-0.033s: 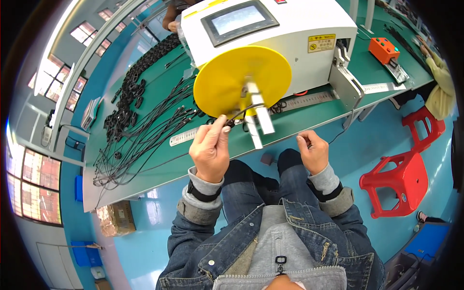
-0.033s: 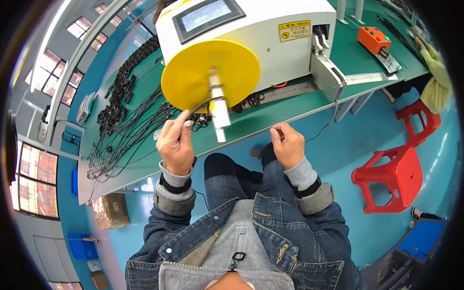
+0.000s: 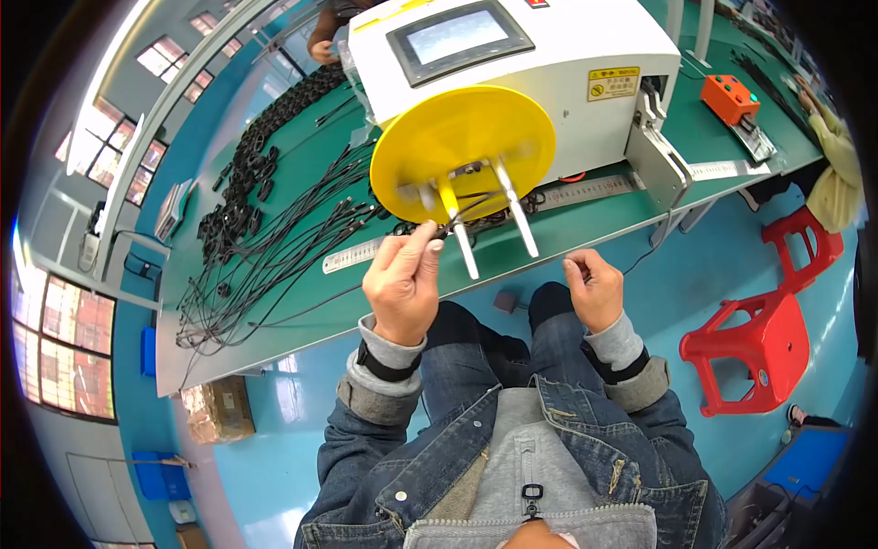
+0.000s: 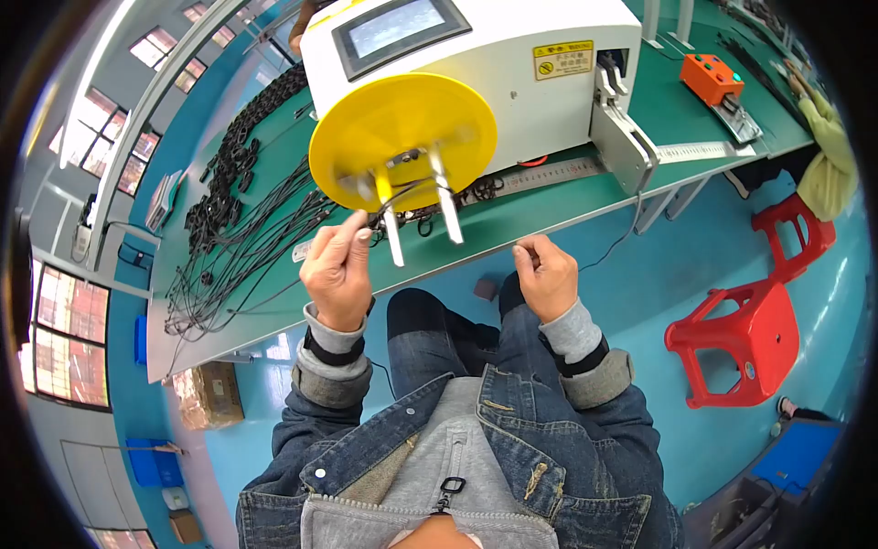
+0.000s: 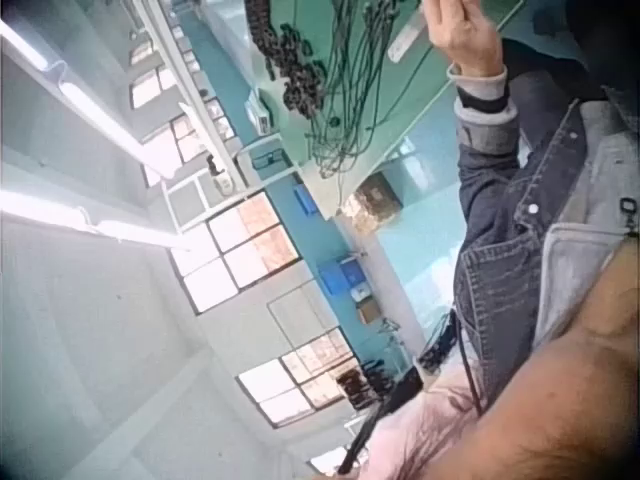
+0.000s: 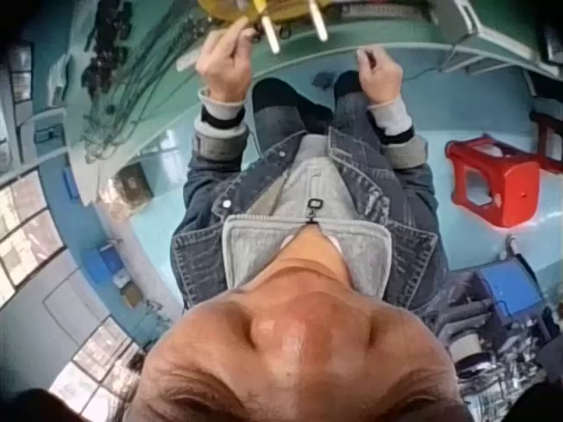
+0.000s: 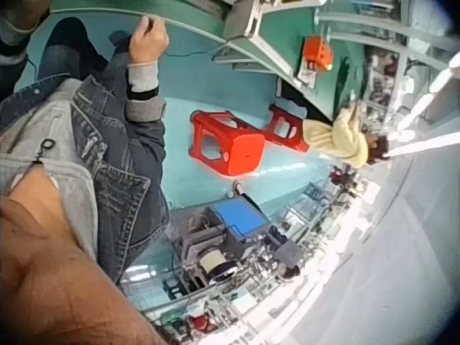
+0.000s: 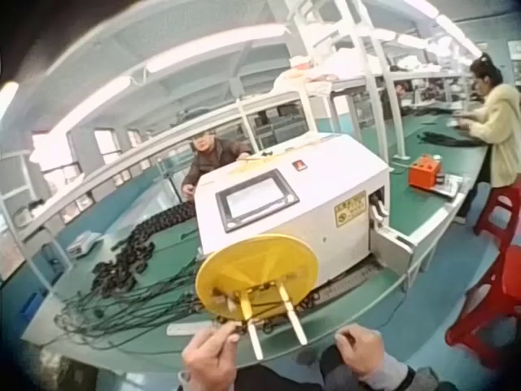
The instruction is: The person picks up a cable, threads it through the winding machine, and removes the coiled cable by hand. They then secure the coil with a tie and place it on the table before repeating the process.
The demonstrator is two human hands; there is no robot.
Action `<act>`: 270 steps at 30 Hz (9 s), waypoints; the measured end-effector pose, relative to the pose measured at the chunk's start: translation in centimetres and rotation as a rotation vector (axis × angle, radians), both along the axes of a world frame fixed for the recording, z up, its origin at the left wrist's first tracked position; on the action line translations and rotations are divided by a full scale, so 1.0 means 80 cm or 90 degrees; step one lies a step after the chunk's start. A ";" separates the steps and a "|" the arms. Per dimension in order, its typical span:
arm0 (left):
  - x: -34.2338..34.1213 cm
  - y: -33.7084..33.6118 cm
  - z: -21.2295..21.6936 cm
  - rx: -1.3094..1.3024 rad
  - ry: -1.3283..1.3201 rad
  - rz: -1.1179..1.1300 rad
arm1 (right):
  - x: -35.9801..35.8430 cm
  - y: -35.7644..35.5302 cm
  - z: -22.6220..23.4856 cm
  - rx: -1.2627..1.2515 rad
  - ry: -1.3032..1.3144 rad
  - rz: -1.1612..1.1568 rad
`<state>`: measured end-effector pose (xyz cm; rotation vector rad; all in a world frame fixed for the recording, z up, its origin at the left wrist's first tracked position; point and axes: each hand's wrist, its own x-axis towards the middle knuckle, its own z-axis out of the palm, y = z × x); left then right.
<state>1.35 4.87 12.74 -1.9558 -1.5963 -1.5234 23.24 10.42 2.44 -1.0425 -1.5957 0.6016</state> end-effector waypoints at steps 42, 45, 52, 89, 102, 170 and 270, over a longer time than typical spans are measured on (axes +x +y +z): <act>0.069 -0.011 0.055 -0.171 0.361 0.062 | -0.026 0.036 0.105 0.123 0.049 0.232; 0.066 -0.011 0.051 -0.239 0.175 -0.073 | -0.029 0.041 0.095 0.082 0.100 0.328; 0.073 -0.003 0.060 -0.247 0.190 -0.073 | -0.049 0.025 0.085 -0.009 0.327 0.435; 0.049 -0.031 -0.079 -0.968 -0.577 -0.382 | -0.032 -0.039 -0.048 0.011 -0.146 0.290; 0.085 -0.017 -0.081 -1.058 -0.464 -0.351 | -0.011 -0.036 -0.049 0.037 -0.243 0.318; -0.001 0.015 -0.156 -0.434 -0.967 -0.248 | -0.093 0.050 -0.046 -0.161 0.081 0.335; -0.040 -0.061 -0.154 -0.705 -1.093 -0.751 | -0.090 -0.030 0.000 -0.632 0.302 0.482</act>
